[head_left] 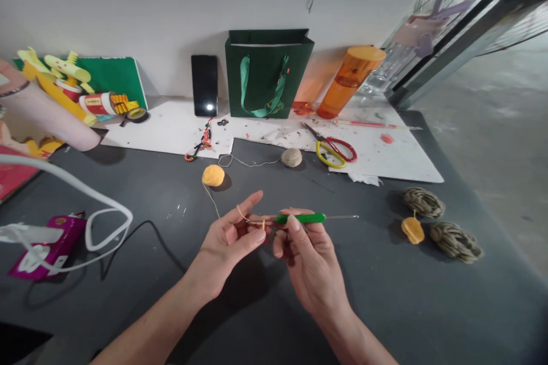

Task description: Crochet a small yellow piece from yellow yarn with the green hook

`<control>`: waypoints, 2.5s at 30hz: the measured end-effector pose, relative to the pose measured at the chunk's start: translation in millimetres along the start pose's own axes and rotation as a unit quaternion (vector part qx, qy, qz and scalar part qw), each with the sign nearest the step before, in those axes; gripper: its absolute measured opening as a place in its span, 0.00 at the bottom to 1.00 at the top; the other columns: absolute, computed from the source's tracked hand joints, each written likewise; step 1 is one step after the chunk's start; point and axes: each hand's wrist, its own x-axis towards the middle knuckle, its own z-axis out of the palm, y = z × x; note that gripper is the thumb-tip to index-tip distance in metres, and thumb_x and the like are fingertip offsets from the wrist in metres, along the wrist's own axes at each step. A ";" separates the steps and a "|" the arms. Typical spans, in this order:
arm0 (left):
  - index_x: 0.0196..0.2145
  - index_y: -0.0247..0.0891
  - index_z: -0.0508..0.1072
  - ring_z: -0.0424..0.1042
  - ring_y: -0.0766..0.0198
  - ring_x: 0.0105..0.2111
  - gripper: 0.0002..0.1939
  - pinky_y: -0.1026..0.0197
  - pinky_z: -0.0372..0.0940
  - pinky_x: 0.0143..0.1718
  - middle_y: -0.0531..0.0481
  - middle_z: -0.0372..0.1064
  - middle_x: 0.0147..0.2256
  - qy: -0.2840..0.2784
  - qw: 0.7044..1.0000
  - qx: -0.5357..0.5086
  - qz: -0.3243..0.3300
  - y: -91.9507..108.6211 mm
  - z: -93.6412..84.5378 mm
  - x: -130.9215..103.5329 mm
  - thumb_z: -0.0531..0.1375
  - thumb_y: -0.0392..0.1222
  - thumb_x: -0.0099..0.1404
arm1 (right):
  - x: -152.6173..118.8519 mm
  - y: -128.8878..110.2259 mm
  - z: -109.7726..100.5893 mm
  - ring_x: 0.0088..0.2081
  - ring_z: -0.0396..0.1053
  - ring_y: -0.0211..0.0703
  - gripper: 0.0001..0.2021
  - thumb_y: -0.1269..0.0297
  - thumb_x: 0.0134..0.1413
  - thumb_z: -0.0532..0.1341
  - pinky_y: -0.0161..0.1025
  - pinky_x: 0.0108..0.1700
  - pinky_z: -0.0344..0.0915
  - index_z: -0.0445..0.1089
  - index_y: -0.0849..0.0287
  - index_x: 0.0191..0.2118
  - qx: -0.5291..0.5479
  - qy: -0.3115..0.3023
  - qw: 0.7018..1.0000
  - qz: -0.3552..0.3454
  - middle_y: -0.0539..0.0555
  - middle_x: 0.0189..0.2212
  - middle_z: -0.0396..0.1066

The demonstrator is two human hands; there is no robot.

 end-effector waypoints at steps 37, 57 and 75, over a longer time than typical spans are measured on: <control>0.51 0.46 0.80 0.72 0.69 0.33 0.27 0.62 0.66 0.42 0.55 0.75 0.30 0.024 0.999 -0.029 -0.029 0.6 2.5 1.0 0.76 0.40 0.52 | 0.5 -1.9 2.3 0.19 0.68 0.28 0.15 0.49 0.46 0.75 0.25 0.25 0.64 0.78 0.53 0.34 0.019 0.032 0.999 0.017 0.49 0.28 0.81; 0.63 0.42 0.68 0.69 0.69 0.30 0.40 0.63 0.65 0.35 0.55 0.73 0.29 -0.021 0.999 0.017 -0.031 4.4 3.5 -2.9 0.73 0.34 0.54 | 6.2 -9.5 0.8 0.19 0.66 0.31 0.14 0.53 0.44 0.76 0.30 0.23 0.65 0.77 0.53 0.33 0.049 0.046 0.997 0.030 0.50 0.28 0.80; 0.68 0.43 0.60 0.67 0.68 0.32 0.48 0.61 0.64 0.39 0.55 0.71 0.29 -0.017 0.999 0.027 -0.039 6.2 4.9 -3.5 0.73 0.33 0.52 | 6.3 -11.1 -0.4 0.19 0.65 0.30 0.13 0.54 0.46 0.75 0.30 0.24 0.66 0.78 0.53 0.34 0.054 0.052 0.997 0.027 0.50 0.28 0.80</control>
